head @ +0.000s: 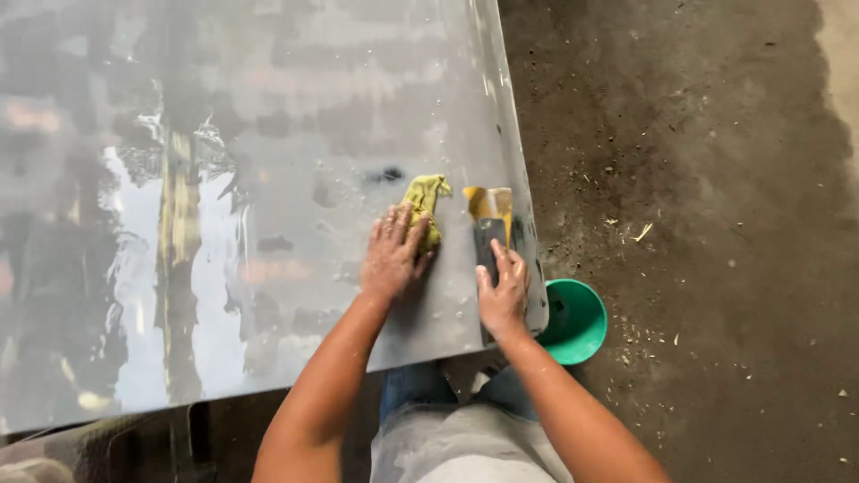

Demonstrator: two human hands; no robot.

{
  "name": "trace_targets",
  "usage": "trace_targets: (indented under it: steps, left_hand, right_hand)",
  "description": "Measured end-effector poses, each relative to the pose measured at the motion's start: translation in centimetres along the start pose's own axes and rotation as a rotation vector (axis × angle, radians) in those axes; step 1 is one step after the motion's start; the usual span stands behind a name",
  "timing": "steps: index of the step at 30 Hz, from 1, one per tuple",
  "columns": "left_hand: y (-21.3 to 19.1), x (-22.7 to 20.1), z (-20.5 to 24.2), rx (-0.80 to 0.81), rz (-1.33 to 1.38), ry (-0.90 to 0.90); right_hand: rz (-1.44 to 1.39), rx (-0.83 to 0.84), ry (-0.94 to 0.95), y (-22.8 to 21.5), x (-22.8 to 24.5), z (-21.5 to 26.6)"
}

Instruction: The person scrubs a large, flat, grey surface using a sanding block and a yellow cloth. They repeatedly wipe the surface, occasionally dipping the cloth into a green bucket of water to clean it before resuming the scrubbing action.

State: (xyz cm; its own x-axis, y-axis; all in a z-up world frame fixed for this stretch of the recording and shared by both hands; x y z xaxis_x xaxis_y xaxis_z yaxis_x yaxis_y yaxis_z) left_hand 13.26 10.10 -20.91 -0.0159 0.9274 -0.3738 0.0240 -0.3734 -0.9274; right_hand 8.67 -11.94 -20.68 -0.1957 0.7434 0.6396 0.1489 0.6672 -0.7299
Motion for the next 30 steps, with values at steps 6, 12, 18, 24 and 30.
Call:
trace_targets:
  steps: [6,12,18,24,30]
  left_hand:
    - [3.9,-4.6,-5.6,0.03,0.011,0.065]
    - [6.1,-1.9,-11.8,-0.105,-0.092,-0.164]
    - [1.2,5.0,-7.0,-0.222,-0.185,-0.577]
    - [2.5,-1.9,0.3,-0.224,-0.064,-0.552]
    - [4.7,-6.6,-2.0,-0.248,-0.022,-0.516]
  right_hand:
    - [0.053,0.04,0.015,2.0,1.2,-3.6]
    - [0.095,0.045,-0.071,4.3,-0.5,-11.0]
    - [0.067,0.117,-0.156,6.4,-1.2,-18.0]
    - [0.044,0.157,-0.136,6.4,-1.0,-19.4]
    - [0.092,0.314,-0.274,5.3,-0.2,-18.9]
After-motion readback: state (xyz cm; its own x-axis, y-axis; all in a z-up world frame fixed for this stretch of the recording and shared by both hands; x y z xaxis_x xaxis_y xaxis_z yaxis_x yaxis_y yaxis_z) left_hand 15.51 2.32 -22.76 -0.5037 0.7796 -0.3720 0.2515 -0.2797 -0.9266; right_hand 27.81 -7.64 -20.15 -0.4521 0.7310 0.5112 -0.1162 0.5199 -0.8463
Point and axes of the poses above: each hand's wrist, its own z-axis away from the middle knuckle, its own y-axis out of the palm, x = y × z, the point moved 6 cm from there along -z, towards the middle knuckle, and after that the axes turned 13 degrees about -y, right-handed, at the moved point
